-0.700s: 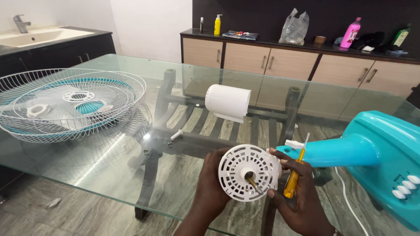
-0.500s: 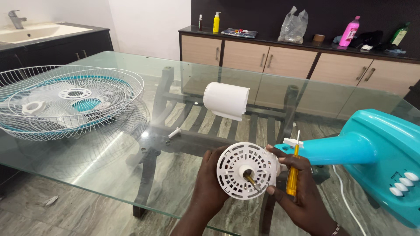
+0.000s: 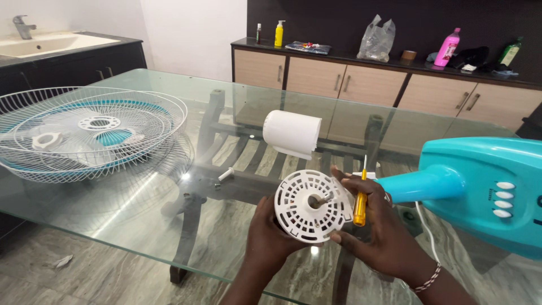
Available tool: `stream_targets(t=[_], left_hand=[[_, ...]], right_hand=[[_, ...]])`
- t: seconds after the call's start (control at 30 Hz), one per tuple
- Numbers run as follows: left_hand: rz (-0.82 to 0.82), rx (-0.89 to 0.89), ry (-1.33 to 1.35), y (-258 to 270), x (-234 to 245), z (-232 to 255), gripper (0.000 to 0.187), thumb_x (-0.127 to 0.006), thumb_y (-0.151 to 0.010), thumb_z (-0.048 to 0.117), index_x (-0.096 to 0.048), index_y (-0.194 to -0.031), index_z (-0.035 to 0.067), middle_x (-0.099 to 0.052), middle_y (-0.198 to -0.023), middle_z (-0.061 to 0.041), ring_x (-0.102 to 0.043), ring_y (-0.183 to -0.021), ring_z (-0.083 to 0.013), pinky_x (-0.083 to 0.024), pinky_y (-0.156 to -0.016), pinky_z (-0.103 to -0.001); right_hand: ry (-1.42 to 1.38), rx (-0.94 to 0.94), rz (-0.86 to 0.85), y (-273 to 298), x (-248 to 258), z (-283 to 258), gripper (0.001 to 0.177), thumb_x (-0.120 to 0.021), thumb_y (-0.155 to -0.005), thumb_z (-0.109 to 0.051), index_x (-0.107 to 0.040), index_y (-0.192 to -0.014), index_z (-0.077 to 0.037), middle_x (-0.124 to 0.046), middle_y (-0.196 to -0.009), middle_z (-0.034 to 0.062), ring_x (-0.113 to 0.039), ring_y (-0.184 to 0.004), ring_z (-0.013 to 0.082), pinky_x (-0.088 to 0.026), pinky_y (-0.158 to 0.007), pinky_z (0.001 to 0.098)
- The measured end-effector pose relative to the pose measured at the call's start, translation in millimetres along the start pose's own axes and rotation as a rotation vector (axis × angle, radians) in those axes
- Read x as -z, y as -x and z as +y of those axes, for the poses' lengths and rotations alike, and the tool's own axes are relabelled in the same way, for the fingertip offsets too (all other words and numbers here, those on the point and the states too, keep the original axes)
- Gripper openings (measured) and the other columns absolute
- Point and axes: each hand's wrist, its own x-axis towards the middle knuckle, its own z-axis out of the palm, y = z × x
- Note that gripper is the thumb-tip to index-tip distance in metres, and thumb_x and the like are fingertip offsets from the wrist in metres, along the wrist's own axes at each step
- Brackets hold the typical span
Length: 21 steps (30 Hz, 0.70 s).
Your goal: The person uses a yellow screwdriver to tighten screws on a white plastic fan hub while holding it in place. The person repeatedly adjusts the hub and tightens the screws to secure the fan components.
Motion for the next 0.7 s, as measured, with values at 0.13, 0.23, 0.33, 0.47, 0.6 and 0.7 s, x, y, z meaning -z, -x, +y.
stream_targets(t=[0.13,0.23,0.33,0.47,0.6,0.7], left_hand=[[-0.003,0.008,-0.079,1.7,1.4,0.4,0.088,-0.103,-0.046,0.011,-0.065,-0.124,0.006,-0.06,-0.111,-0.004,-0.071,-0.102,-0.0163,-0.064,-0.088,-0.029],[-0.021,0.014,-0.02,2.0,0.6,2.0,0.089,-0.1,-0.047,0.01,-0.064,-0.128,0.007,-0.059,-0.112,-0.004,-0.072,-0.103,-0.0157,-0.064,-0.089,-0.03],[-0.017,0.043,-0.075,1.8,1.9,4.3,0.09,-0.1,-0.047,0.009,-0.064,-0.129,0.009,-0.06,-0.112,-0.002,-0.071,-0.104,-0.0152,-0.061,-0.09,-0.03],[-0.017,0.025,-0.103,1.4,2.8,6.4,0.088,-0.1,-0.048,0.007,-0.064,-0.129,0.009,-0.06,-0.112,-0.003,-0.07,-0.105,-0.016,-0.063,-0.092,-0.03],[-0.02,0.051,-0.093,1.4,1.3,9.2,0.087,-0.098,-0.05,0.007,-0.063,-0.13,0.012,-0.06,-0.111,-0.003,-0.07,-0.104,-0.0168,-0.064,-0.091,-0.031],[-0.001,0.067,-0.233,3.0,2.5,11.8,0.085,-0.098,-0.05,0.007,-0.064,-0.128,0.014,-0.063,-0.11,-0.002,-0.069,-0.104,-0.0178,-0.06,-0.09,-0.032]], right_hand=[[-0.08,0.198,0.002,-4.1,-8.9,-13.6,0.085,-0.087,-0.076,-0.03,-0.036,-0.14,-0.009,-0.047,-0.158,0.0148,-0.042,-0.147,0.0319,-0.028,-0.117,0.049],[-0.032,0.203,0.007,-6.0,-13.6,-18.5,0.085,-0.089,-0.074,-0.031,-0.038,-0.138,-0.01,-0.051,-0.156,0.0124,-0.043,-0.146,0.0312,-0.029,-0.117,0.0487],[-0.037,0.242,0.021,-6.6,-17.3,-18.8,0.086,-0.09,-0.073,-0.032,-0.038,-0.138,-0.011,-0.052,-0.154,0.0116,-0.04,-0.149,0.0336,-0.03,-0.12,0.0491],[-0.03,0.196,0.002,-3.8,-19.5,-14.6,0.091,-0.094,-0.066,-0.034,-0.04,-0.136,-0.013,-0.05,-0.152,0.0132,-0.039,-0.148,0.0347,-0.031,-0.117,0.0489],[-0.043,0.173,0.026,2.9,-24.0,-13.3,0.09,-0.095,-0.064,-0.032,-0.042,-0.135,-0.014,-0.049,-0.151,0.0136,-0.04,-0.148,0.0346,-0.034,-0.116,0.0481],[-0.017,0.257,0.04,5.8,-26.2,-12.6,0.086,-0.094,-0.067,-0.028,-0.041,-0.132,-0.013,-0.059,-0.148,0.0093,-0.038,-0.15,0.0359,-0.027,-0.118,0.0508]])
